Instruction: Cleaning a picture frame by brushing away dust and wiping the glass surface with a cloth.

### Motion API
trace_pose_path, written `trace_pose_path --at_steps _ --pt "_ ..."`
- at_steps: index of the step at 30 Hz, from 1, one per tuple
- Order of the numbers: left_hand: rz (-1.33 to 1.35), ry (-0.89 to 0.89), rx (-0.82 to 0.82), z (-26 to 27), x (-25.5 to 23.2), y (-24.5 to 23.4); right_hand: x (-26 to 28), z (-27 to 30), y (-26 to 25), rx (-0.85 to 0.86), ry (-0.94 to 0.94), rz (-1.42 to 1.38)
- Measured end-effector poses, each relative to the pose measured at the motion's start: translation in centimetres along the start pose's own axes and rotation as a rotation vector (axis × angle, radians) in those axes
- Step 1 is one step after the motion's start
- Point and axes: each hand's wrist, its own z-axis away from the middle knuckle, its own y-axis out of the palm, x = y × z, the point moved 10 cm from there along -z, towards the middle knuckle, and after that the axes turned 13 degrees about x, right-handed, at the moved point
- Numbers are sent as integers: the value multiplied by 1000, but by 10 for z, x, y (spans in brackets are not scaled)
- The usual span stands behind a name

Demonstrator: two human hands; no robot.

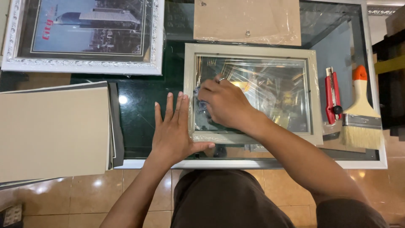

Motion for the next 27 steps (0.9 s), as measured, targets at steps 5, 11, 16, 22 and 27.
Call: trace_pose_path --at_steps 5,11,16,22,27 --pt "21 -9 20 -1 -2 -3 -64 70 -21 -46 178 58" --pt "-4 -57 90 -5 0 0 -140 173 -52 -91 455 86" --pt "-5 -94 145 -7 0 2 -133 188 -51 -60 500 144" --pt "12 -78 105 -5 -1 1 -82 155 -28 -40 391 155" --pt "45 -50 33 -2 -4 -6 -11 75 7 -66 203 -6"
